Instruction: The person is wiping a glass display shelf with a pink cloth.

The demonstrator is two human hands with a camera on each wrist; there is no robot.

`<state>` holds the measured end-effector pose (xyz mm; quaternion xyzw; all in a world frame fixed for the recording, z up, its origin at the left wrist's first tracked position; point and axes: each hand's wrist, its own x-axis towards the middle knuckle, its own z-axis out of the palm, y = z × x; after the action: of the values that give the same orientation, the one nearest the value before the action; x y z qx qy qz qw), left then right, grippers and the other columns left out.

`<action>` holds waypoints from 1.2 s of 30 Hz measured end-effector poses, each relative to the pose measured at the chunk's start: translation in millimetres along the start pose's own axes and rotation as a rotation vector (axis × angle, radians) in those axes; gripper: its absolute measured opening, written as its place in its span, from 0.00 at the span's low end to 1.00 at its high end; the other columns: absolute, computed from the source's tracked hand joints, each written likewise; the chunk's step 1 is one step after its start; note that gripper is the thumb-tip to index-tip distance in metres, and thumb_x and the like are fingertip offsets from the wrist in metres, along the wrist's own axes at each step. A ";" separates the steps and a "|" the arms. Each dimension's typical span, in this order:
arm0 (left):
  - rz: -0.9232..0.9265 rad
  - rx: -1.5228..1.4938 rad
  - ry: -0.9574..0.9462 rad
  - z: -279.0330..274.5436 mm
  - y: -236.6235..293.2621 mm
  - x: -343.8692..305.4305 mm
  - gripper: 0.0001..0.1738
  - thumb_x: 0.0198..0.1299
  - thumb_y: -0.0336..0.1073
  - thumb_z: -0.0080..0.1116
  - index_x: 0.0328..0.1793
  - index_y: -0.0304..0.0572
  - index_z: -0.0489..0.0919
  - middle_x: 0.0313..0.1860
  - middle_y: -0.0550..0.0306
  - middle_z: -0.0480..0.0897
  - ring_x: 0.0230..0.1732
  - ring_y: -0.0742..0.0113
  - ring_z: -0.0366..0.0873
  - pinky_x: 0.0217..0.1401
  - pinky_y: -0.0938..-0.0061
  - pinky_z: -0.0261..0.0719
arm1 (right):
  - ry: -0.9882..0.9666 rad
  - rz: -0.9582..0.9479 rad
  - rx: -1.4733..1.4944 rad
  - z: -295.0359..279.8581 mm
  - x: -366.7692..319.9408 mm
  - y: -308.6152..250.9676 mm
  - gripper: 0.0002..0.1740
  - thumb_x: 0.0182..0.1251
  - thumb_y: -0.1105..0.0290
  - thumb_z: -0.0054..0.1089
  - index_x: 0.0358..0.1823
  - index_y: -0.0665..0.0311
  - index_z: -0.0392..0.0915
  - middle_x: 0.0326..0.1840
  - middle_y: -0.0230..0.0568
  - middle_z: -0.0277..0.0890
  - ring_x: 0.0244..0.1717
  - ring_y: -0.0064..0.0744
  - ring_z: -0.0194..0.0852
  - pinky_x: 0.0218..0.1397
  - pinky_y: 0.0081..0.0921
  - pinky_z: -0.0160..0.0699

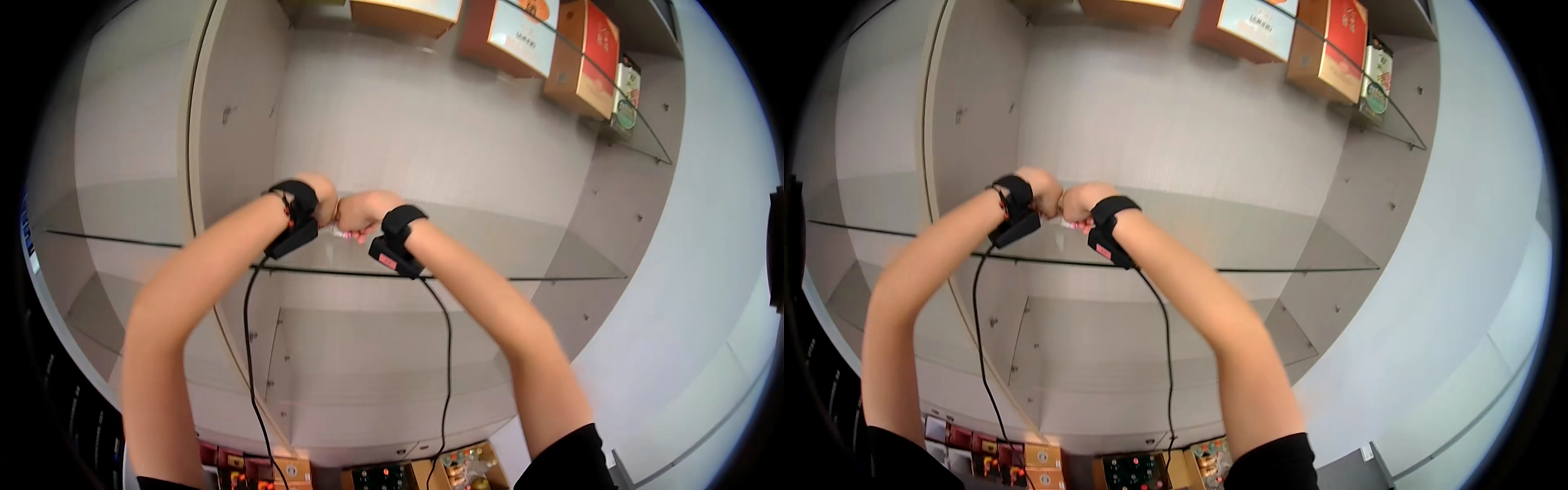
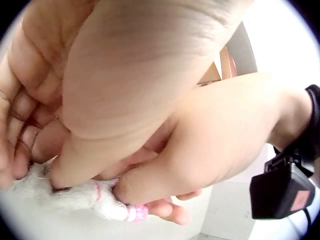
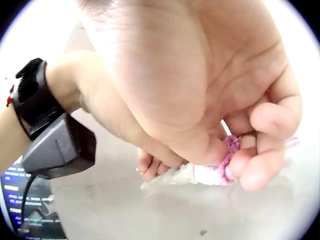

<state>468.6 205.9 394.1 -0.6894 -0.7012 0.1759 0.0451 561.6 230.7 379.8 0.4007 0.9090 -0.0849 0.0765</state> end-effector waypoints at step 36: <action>0.009 -0.230 0.230 -1.7 36.8 57.2 0.12 0.39 0.37 0.44 0.25 0.34 0.71 0.20 0.52 0.73 0.20 0.69 0.70 0.23 0.77 0.68 | 0.215 0.192 -0.135 -9.6 12.1 53.0 0.06 0.38 0.74 0.38 0.13 0.66 0.66 0.12 0.38 0.65 0.12 0.27 0.62 0.17 0.22 0.61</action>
<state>501.6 262.0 374.0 -0.7087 -0.7039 0.0147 0.0449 592.2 276.6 381.7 0.4864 0.8732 0.0273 0.0134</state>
